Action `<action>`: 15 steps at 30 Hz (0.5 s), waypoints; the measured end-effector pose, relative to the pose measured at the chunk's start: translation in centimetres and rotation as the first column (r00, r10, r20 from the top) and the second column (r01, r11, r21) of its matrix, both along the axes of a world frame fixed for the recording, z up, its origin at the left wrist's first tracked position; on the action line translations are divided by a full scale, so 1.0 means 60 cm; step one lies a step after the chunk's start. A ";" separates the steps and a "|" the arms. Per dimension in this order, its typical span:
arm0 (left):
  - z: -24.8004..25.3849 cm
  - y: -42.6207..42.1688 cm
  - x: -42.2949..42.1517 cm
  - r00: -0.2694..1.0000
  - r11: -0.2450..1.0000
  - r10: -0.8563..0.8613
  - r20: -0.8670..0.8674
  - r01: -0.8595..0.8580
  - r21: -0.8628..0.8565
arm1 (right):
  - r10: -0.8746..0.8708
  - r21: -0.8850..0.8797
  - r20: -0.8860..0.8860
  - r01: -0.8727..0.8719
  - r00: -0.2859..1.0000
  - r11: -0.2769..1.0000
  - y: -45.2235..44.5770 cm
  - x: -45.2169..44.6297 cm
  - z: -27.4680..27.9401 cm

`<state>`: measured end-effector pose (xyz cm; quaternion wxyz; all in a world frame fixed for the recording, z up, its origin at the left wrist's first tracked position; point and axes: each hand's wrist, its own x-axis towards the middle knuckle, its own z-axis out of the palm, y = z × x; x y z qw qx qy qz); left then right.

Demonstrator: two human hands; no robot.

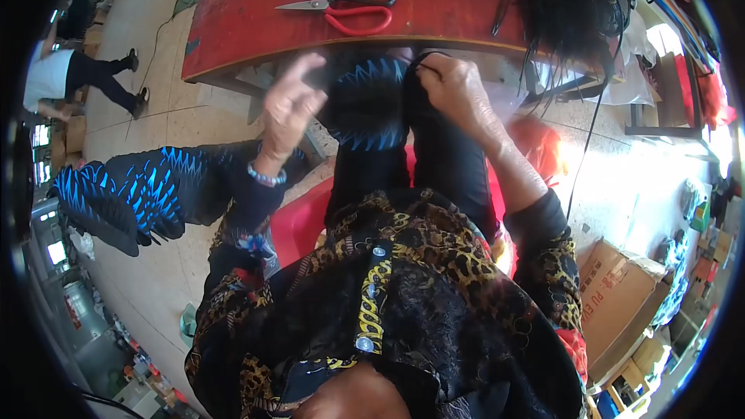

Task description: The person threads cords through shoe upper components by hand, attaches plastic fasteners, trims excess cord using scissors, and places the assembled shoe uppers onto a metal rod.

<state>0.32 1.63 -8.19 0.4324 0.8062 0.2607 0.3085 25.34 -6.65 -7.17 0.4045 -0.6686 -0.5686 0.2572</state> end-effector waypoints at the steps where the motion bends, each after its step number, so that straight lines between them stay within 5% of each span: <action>1: 0.002 -0.015 0.014 0.999 0.970 -0.038 0.001 0.037 0.240 | 0.031 -0.018 0.043 -0.030 0.999 0.999 -0.004 -0.007 0.009; 2: 0.002 -0.024 0.022 0.997 0.881 -0.076 -0.009 0.071 0.468 | 0.061 -0.036 0.083 -0.058 0.995 0.998 -0.005 -0.013 0.012; 7: -0.039 -0.041 0.033 0.978 0.725 0.136 -0.159 0.011 0.689 | 0.100 0.104 0.135 -0.115 0.986 0.988 -0.002 -0.042 -0.024; 15: -0.017 -0.039 0.025 0.899 0.753 0.209 -0.386 0.104 0.649 | 0.115 0.022 0.256 -0.125 0.960 0.992 0.008 -0.059 -0.013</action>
